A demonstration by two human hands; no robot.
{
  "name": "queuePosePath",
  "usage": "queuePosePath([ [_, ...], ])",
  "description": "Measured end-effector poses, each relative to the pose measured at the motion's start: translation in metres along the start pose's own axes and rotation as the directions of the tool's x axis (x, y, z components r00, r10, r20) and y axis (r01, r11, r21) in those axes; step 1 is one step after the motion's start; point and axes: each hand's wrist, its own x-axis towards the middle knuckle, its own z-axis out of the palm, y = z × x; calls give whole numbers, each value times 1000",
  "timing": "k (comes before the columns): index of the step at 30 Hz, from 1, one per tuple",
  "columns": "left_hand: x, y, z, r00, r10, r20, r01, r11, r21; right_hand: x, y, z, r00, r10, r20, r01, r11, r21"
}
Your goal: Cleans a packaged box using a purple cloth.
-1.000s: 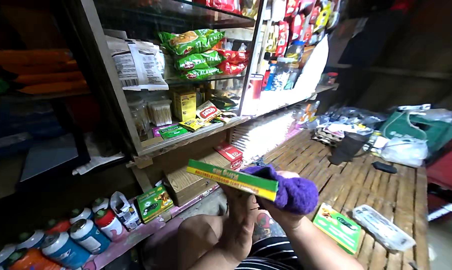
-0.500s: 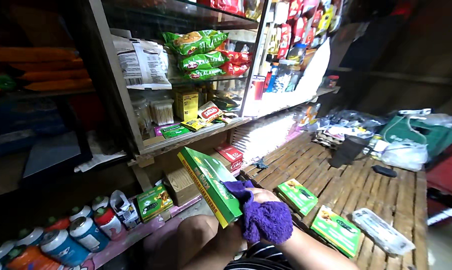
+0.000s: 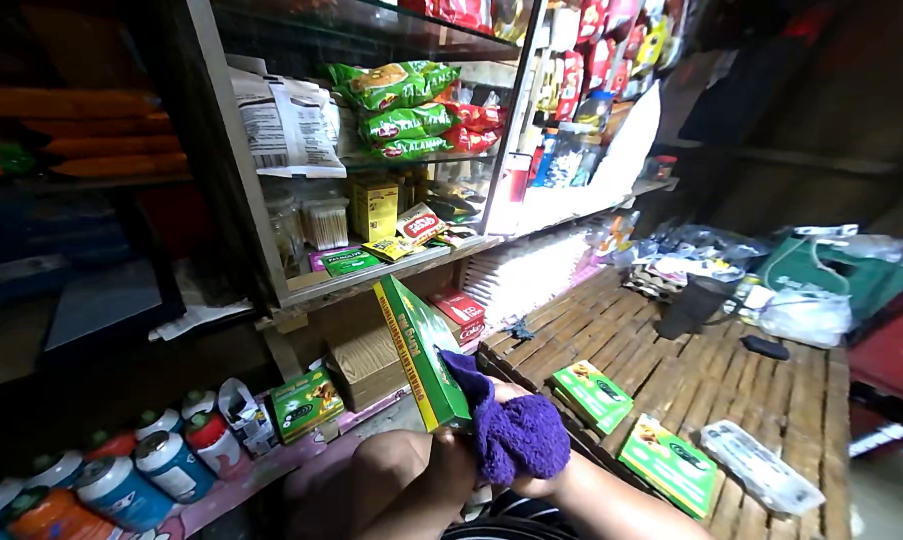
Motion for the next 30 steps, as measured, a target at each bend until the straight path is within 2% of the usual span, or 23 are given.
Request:
queuePosePath([
  [3, 1, -9, -6, 999, 34, 36, -32, 998, -50, 5, -5, -3, 999, 37, 38, -40, 996, 85],
  [7, 3, -13, -6, 999, 50, 0, -50, 993, -104, 5, -2, -7, 995, 60, 83, -71, 989, 129],
  [11, 4, -8, -6, 1000, 18, -16, -20, 987, -161, 6, -2, -7, 991, 67, 119, -81, 990, 115],
  [14, 7, -5, -6, 999, 42, 34, -35, 978, -205, 6, 0, -6, 990, 44, 137, -53, 997, 62],
  [16, 8, -4, -9, 997, 25, 71, -6, 964, -265, 4, 3, -6, 989, 39, 145, -50, 996, 72],
  [18, 7, -6, -18, 996, -64, 62, 82, 930, -359, 5, 1, -7, 986, 51, 161, -58, 998, 39],
  [21, 10, 1, -9, 992, -116, -50, 92, 936, -341, 7, 1, -9, 985, 51, 167, -52, 999, 0],
  [26, 12, -14, -10, 994, -6, -109, -5, 995, -101, 9, 4, -15, 989, 14, 150, 3, 993, -117],
  [27, 11, -16, -14, 998, 20, -54, -25, 996, -82, 10, 5, -16, 990, 17, 143, 2, 991, -131],
  [29, 9, -22, -27, 993, 17, 116, 3, 985, -173, 10, 9, -18, 991, 34, 131, -16, 990, -141],
  [30, 8, -24, -28, 989, 16, 144, 10, 984, -179, 9, 12, -19, 992, 46, 118, -28, 989, -146],
])
